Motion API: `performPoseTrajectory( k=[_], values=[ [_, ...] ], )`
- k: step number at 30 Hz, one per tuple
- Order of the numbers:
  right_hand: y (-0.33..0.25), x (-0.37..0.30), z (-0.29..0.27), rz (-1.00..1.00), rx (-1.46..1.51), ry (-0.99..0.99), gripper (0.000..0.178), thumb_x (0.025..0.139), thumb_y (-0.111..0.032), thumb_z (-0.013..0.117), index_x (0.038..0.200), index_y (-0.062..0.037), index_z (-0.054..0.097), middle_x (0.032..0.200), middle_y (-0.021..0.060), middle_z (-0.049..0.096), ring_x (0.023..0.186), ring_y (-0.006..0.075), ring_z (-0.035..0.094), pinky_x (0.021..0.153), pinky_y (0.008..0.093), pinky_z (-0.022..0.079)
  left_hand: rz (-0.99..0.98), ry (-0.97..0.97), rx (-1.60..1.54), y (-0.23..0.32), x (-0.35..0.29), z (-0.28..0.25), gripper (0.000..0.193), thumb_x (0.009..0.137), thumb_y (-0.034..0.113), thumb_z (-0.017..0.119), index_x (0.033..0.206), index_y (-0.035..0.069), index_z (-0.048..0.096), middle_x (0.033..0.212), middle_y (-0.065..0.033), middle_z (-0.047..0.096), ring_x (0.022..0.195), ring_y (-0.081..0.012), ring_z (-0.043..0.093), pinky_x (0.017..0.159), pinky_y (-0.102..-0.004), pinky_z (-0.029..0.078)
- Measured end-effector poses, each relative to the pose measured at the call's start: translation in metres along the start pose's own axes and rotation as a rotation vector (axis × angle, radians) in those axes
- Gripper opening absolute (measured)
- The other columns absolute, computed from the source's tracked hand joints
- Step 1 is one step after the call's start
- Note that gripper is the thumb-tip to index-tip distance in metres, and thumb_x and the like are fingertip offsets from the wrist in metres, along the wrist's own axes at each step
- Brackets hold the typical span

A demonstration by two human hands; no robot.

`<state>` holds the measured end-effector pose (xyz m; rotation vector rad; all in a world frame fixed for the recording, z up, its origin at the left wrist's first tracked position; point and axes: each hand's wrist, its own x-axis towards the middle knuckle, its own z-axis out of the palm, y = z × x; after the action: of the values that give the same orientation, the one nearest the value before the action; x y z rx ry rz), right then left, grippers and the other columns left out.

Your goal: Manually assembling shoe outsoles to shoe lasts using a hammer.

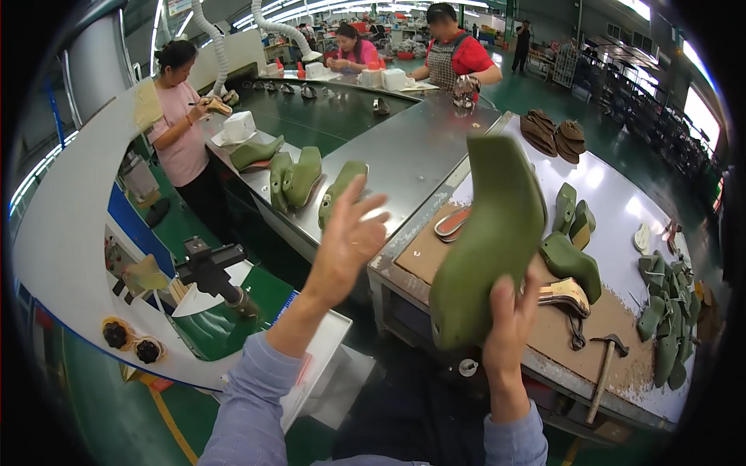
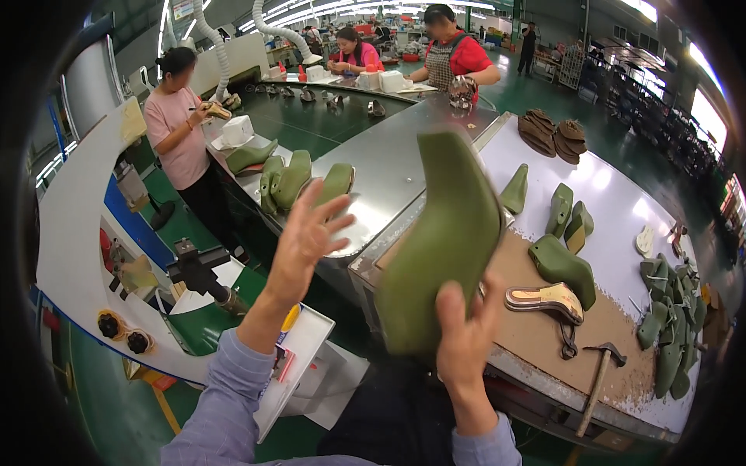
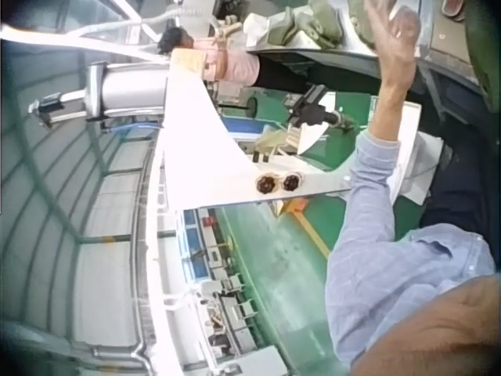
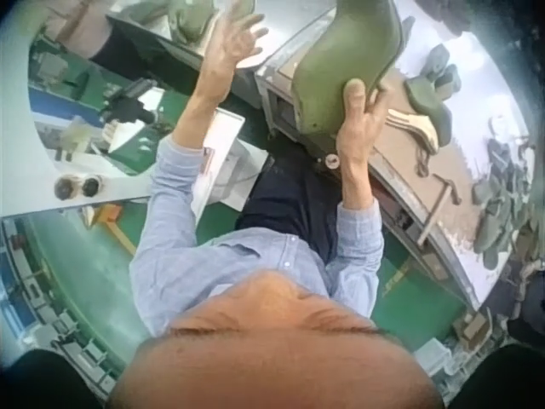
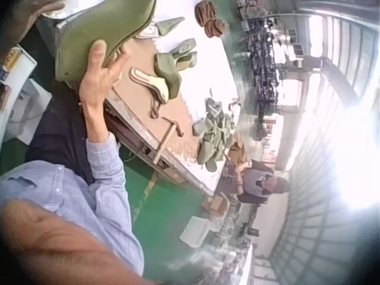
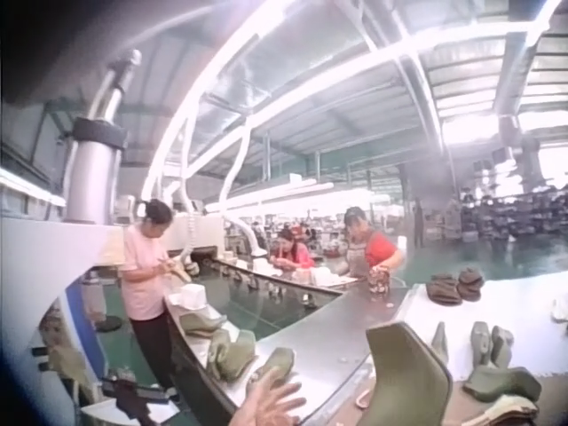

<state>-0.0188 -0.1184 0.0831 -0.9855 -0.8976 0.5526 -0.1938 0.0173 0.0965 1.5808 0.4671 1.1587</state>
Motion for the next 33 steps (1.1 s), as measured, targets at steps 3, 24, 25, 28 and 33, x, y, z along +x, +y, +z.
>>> performPoseTrajectory(
  k=[3, 24, 25, 28, 33],
  values=[
    [0.017, 0.062, 0.053, -0.065, -0.323, -0.058, 0.047, 0.101, -0.039, 0.039, 0.112, 0.0043, 0.052, 0.106, 0.0191, 0.06, 0.096, 0.0283, 0.058, 0.085, 0.0352, 0.045, -0.026, -0.101, 0.007, 0.026, 0.026, 0.024, 0.102, 0.077, 0.04, 0.074, 0.149, 0.005, 0.01, 0.137, -0.0213, 0.042, 0.122, -0.029, 0.048, 0.099, -0.037, 0.041],
    [0.019, -0.16, -0.203, 0.209, -0.966, 0.219, 0.033, 0.085, -0.002, 0.061, 0.117, 0.0014, 0.055, 0.091, 0.0131, 0.065, 0.079, 0.02, 0.063, 0.072, 0.0311, 0.051, -0.387, 0.172, 1.507, -0.15, 0.094, -0.047, 0.102, 0.06, 0.042, 0.081, 0.144, 0.022, 0.026, 0.146, -0.0113, 0.03, 0.136, -0.0466, 0.018, 0.101, -0.0712, 0.023],
    [0.008, -0.163, -0.212, 0.171, -1.019, 0.276, 0.032, 0.084, -0.001, 0.06, 0.116, 0.0016, 0.056, 0.093, 0.0147, 0.063, 0.08, 0.0239, 0.063, 0.074, 0.0322, 0.05, -0.332, 0.185, 1.489, -0.149, 0.102, -0.051, 0.102, 0.061, 0.041, 0.082, 0.144, 0.023, 0.026, 0.146, -0.0102, 0.031, 0.135, -0.0458, 0.02, 0.1, -0.0703, 0.025],
    [-0.009, -0.163, -0.242, 0.079, -1.189, 0.414, 0.03, 0.082, -0.001, 0.061, 0.111, 0.002, 0.057, 0.098, 0.0187, 0.06, 0.09, 0.0344, 0.058, 0.081, 0.0392, 0.047, -0.314, 0.26, 1.635, -0.182, 0.124, -0.107, 0.097, 0.065, 0.046, 0.079, 0.142, 0.015, 0.03, 0.143, -0.0096, 0.037, 0.134, -0.0385, 0.029, 0.099, -0.0678, 0.03],
    [-0.021, -0.172, -0.255, -0.008, -1.221, 0.521, 0.03, 0.081, -0.004, 0.063, 0.11, 0.0014, 0.058, 0.1, 0.0185, 0.061, 0.093, 0.0363, 0.058, 0.083, 0.0417, 0.046, -0.259, -0.011, 1.614, -0.197, 0.145, -0.043, 0.092, 0.076, 0.047, 0.071, 0.145, 0.005, 0.026, 0.144, -0.018, 0.037, 0.134, -0.0388, 0.031, 0.106, -0.0565, 0.027]
  ],
)
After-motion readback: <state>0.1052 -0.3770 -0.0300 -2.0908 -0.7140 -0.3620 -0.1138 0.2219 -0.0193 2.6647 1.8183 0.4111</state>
